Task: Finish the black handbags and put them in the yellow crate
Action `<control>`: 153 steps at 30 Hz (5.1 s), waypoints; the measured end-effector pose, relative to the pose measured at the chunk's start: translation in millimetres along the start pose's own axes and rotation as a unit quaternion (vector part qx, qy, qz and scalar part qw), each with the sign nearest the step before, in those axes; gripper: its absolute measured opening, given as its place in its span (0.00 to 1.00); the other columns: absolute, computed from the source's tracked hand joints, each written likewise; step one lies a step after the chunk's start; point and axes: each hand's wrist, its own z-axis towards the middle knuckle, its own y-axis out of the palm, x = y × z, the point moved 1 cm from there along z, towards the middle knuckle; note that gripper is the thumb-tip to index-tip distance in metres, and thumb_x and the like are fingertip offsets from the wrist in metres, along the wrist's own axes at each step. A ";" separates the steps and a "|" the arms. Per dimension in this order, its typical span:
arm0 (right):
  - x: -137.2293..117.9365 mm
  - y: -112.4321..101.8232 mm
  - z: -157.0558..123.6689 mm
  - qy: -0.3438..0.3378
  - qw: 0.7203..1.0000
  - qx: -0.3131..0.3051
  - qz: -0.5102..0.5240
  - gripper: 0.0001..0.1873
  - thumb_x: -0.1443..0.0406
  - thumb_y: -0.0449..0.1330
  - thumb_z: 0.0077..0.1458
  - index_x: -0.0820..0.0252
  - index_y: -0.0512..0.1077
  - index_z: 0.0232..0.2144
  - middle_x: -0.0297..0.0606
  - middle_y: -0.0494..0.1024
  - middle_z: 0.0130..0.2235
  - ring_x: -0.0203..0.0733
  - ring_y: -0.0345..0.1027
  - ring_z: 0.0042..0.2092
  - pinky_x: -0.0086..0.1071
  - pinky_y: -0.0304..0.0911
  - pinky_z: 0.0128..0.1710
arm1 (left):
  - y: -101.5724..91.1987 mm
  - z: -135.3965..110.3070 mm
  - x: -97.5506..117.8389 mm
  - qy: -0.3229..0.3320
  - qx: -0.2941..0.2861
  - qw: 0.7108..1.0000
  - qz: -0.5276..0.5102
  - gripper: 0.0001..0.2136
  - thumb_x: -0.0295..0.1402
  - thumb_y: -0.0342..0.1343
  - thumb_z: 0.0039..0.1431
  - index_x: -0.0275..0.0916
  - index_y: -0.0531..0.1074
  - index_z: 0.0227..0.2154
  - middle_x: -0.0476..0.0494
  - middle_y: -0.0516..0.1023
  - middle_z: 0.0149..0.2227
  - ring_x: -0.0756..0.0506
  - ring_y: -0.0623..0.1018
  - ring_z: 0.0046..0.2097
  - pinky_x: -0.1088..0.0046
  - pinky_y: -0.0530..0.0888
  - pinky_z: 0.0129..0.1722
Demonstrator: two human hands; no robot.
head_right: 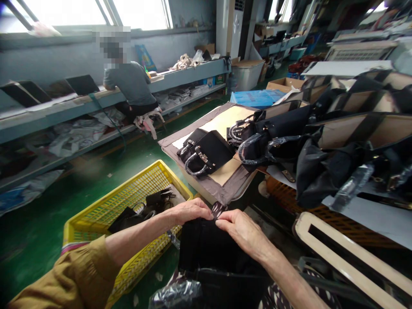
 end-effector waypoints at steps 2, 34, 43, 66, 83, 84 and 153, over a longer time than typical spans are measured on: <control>-2.5 1.3 0.9 -0.017 1.000 0.002 -0.021 0.16 0.56 0.50 0.49 0.60 0.63 0.18 0.29 0.61 0.20 0.34 0.55 0.26 0.25 0.46 0.24 | 0.2 -1.5 0.5 0.001 0.015 1.000 0.002 0.11 0.38 0.57 0.41 0.34 0.69 0.18 0.55 0.62 0.15 0.55 0.59 0.16 0.78 0.53 0.15; -4.2 8.1 -8.7 0.037 0.996 0.046 -0.064 0.18 0.54 0.47 0.52 0.58 0.65 0.21 0.30 0.66 0.22 0.36 0.59 0.28 0.27 0.46 0.25 | 24.6 -42.6 -7.1 0.355 0.221 0.875 0.243 0.05 0.22 0.55 0.48 0.36 0.71 0.29 0.45 0.74 0.36 0.49 0.72 0.39 0.76 0.68 0.40; -11.3 7.7 -14.1 0.045 0.993 0.062 -0.089 0.16 0.57 0.47 0.53 0.57 0.67 0.22 0.33 0.72 0.25 0.38 0.62 0.30 0.28 0.48 0.27 | 28.1 -52.0 -7.9 0.360 0.237 0.836 0.339 0.13 0.23 0.50 0.53 0.39 0.68 0.41 0.45 0.71 0.44 0.48 0.71 0.44 0.73 0.68 0.45; -2.2 10.7 -11.9 0.015 0.993 0.079 -0.081 0.16 0.58 0.48 0.53 0.57 0.68 0.21 0.32 0.72 0.24 0.38 0.63 0.30 0.28 0.48 0.27 | 32.2 -47.0 -16.4 0.429 0.285 0.758 0.401 0.07 0.27 0.47 0.58 0.36 0.71 0.33 0.44 0.74 0.38 0.50 0.73 0.38 0.74 0.70 0.41; -5.0 12.5 -10.1 0.003 0.993 0.073 -0.087 0.15 0.59 0.48 0.53 0.56 0.68 0.20 0.31 0.73 0.24 0.38 0.65 0.30 0.27 0.49 0.26 | 34.3 -43.5 -6.2 0.328 0.237 0.854 0.328 0.05 0.21 0.49 0.50 0.36 0.64 0.26 0.46 0.72 0.35 0.49 0.70 0.37 0.72 0.65 0.41; -5.3 12.6 -10.4 0.004 0.993 0.074 -0.093 0.15 0.59 0.48 0.53 0.56 0.68 0.20 0.31 0.73 0.25 0.38 0.65 0.31 0.27 0.49 0.26 | 33.8 -44.4 -3.4 0.304 0.232 0.866 0.323 0.05 0.20 0.49 0.49 0.36 0.63 0.25 0.46 0.71 0.34 0.49 0.69 0.37 0.73 0.65 0.40; -15.9 15.5 -2.1 -0.029 0.997 0.063 0.011 0.12 0.60 0.52 0.47 0.55 0.75 0.26 0.31 0.76 0.28 0.40 0.66 0.33 0.28 0.53 0.30 | 11.4 -37.4 -3.1 0.170 0.141 0.967 0.123 0.10 0.34 0.55 0.48 0.34 0.76 0.31 0.52 0.71 0.24 0.51 0.68 0.29 0.79 0.62 0.29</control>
